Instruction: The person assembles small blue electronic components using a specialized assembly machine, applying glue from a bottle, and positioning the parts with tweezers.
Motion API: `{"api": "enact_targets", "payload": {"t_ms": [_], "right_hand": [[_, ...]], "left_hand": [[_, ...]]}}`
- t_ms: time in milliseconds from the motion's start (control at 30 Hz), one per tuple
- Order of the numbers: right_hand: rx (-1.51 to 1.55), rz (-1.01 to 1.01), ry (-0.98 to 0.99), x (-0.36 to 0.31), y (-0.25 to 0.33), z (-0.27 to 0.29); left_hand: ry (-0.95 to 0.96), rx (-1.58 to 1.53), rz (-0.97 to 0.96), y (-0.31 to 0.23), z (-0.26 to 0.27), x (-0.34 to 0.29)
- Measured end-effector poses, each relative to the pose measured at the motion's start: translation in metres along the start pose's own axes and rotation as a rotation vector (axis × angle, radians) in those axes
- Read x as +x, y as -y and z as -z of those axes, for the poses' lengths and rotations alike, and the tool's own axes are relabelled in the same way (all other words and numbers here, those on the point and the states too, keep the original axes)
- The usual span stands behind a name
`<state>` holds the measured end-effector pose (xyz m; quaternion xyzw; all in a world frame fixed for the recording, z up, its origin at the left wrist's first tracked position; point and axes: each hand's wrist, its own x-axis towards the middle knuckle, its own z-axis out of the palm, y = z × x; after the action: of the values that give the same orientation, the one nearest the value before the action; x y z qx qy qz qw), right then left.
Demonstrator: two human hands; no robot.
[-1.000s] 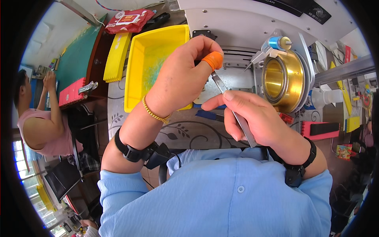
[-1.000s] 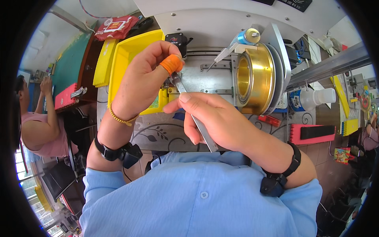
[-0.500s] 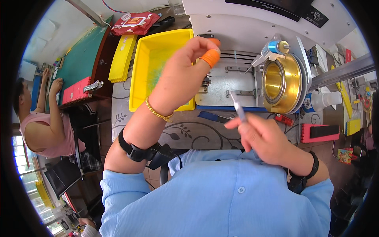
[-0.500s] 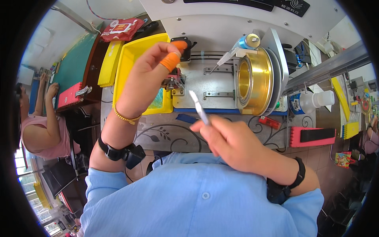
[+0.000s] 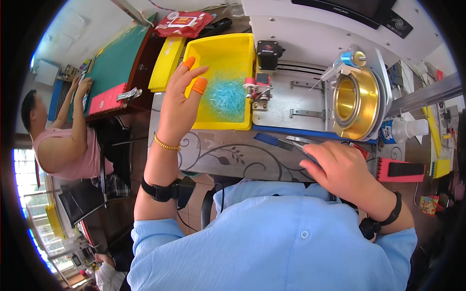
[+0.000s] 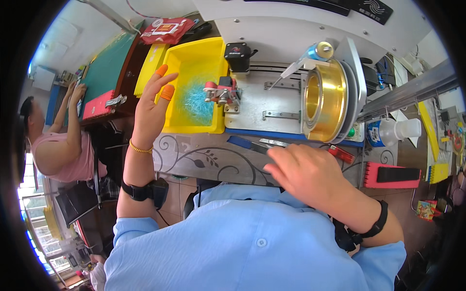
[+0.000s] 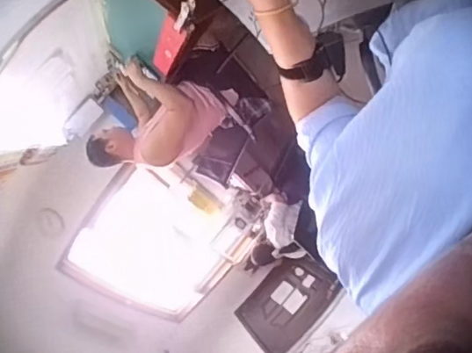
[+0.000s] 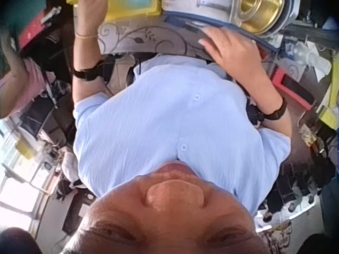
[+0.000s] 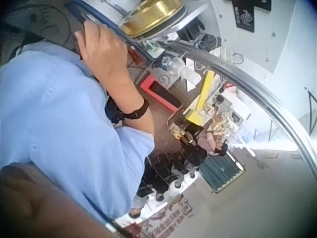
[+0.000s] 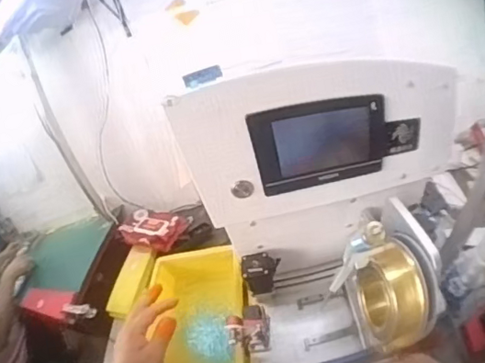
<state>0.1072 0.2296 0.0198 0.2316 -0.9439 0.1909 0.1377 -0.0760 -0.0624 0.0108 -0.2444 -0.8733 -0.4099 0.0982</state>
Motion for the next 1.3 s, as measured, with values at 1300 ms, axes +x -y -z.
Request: {"api": "enact_targets", "payload": {"t_ms": [1300], "right_hand": [[0.195,-0.494,-0.732,-0.062,-0.033,0.067]], "left_hand": [[0.645,-0.843,-0.125,-0.180,-0.050,-0.023]]}}
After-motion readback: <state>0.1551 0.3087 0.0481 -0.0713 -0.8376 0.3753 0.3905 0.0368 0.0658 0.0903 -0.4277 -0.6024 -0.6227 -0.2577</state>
